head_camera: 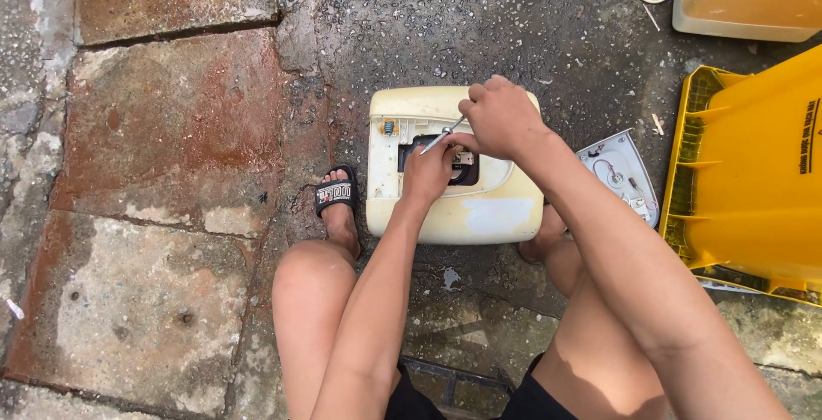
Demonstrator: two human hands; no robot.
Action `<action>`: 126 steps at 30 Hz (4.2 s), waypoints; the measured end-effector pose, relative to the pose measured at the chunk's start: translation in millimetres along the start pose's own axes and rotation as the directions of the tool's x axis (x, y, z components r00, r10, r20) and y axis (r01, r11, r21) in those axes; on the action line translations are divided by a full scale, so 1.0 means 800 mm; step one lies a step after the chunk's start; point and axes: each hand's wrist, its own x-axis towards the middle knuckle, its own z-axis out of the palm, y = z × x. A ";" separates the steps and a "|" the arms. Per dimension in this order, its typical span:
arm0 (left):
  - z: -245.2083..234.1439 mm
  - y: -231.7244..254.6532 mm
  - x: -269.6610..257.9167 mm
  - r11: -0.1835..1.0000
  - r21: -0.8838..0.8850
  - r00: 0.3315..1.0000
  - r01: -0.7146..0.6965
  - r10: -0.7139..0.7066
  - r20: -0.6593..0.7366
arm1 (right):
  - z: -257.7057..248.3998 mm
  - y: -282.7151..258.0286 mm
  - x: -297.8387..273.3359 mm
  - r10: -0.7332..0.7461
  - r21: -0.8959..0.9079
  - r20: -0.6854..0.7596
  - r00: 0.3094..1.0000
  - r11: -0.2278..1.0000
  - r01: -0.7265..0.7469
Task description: Securing heating element screws and nuts on an appliance using a screwdriver and a wrench.
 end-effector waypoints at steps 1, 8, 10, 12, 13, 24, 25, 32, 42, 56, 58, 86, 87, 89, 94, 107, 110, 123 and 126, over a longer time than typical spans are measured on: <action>-0.011 0.009 -0.004 1.000 -0.002 1.000 -0.001 0.001 0.004 | 0.000 0.001 -0.002 0.003 0.000 0.004 1.000 1.000 -0.003; -0.054 0.047 -0.001 0.998 0.037 0.998 -0.055 0.056 -0.025 | -0.005 0.019 0.008 -0.146 0.117 -0.193 0.970 0.978 0.171; -0.048 0.037 -0.002 0.999 -0.001 0.998 -0.053 0.053 -0.029 | -0.002 0.019 0.012 -0.204 0.112 -0.187 0.961 0.967 0.227; -0.039 0.022 0.002 0.997 0.019 0.997 -0.074 0.075 -0.014 | 0.000 0.019 0.016 -0.281 0.076 -0.201 0.938 0.951 0.301; -0.037 0.020 0.002 0.997 0.020 0.997 -0.074 0.074 -0.009 | -0.004 0.018 0.016 -0.278 0.080 -0.200 0.939 0.951 0.298; -0.023 0.012 -0.022 1.000 -0.012 0.993 -0.028 0.026 -0.113 | -0.018 -0.002 0.024 -0.408 0.001 0.002 0.913 0.913 0.408; -0.022 0.014 -0.025 1.000 -0.012 0.993 -0.026 0.024 -0.112 | -0.021 -0.003 0.023 -0.409 0.003 0.002 0.913 0.913 0.409; -0.017 0.026 -0.037 0.999 -0.042 0.978 -0.024 0.014 -0.210 | -0.035 -0.011 0.018 -0.468 -0.054 0.022 0.884 0.882 0.468; 0.017 0.024 -0.050 0.999 0.036 0.932 -0.017 0.029 -0.362 | -0.051 -0.017 0.003 -0.539 -0.054 0.045 0.841 0.840 0.541; 0.020 0.023 -0.047 1.000 0.014 0.944 0.018 -0.012 -0.330 | 0.012 0.012 0.055 -0.829 -0.259 0.006 0.559 0.538 0.802; 0.015 0.025 -0.044 1.000 0.016 0.941 0.014 -0.007 -0.337 | 0.022 0.011 0.069 -0.860 -0.308 0.023 0.509 0.478 0.822; 0.020 -0.021 0.000 0.995 0.098 1.000 0.014 -0.012 -0.012 | 0.027 -0.045 0.035 -0.202 -0.202 0.068 0.977 0.956 0.211; 0.019 -0.021 0.002 0.994 0.102 1.000 0.025 -0.024 -0.005 | 0.027 -0.044 0.036 -0.183 -0.186 0.074 0.980 0.963 0.194; -0.001 0.001 -0.003 0.999 0.045 1.000 0.019 -0.019 -0.004 | 0.011 -0.029 0.024 -0.140 -0.094 0.067 0.988 0.985 0.146; -0.033 0.032 -0.012 0.999 -0.031 1.000 -0.007 0.006 -0.009 | 0.004 -0.009 0.012 -0.124 0.029 -0.015 0.992 0.992 0.124; -0.007 0.017 -0.033 0.994 0.025 0.968 -0.108 0.110 -0.226 | -0.008 0.004 0.000 -0.517 -0.008 -0.260 0.816 0.846 0.533; 0.000 0.005 -0.036 0.995 0.012 0.967 -0.098 0.098 -0.233 | 0.001 -0.003 0.003 -0.537 -0.024 -0.242 0.808 0.836 0.548; 0.000 0.010 -0.033 0.998 -0.030 0.966 -0.063 0.053 -0.254 | 0.003 0.002 0.017 -0.601 -0.059 -0.230 0.765 0.794 0.606; -0.005 0.015 -0.033 0.997 -0.044 0.963 -0.071 0.057 -0.263 | 0.026 0.003 0.025 -0.621 -0.093 -0.244 0.745 0.780 0.619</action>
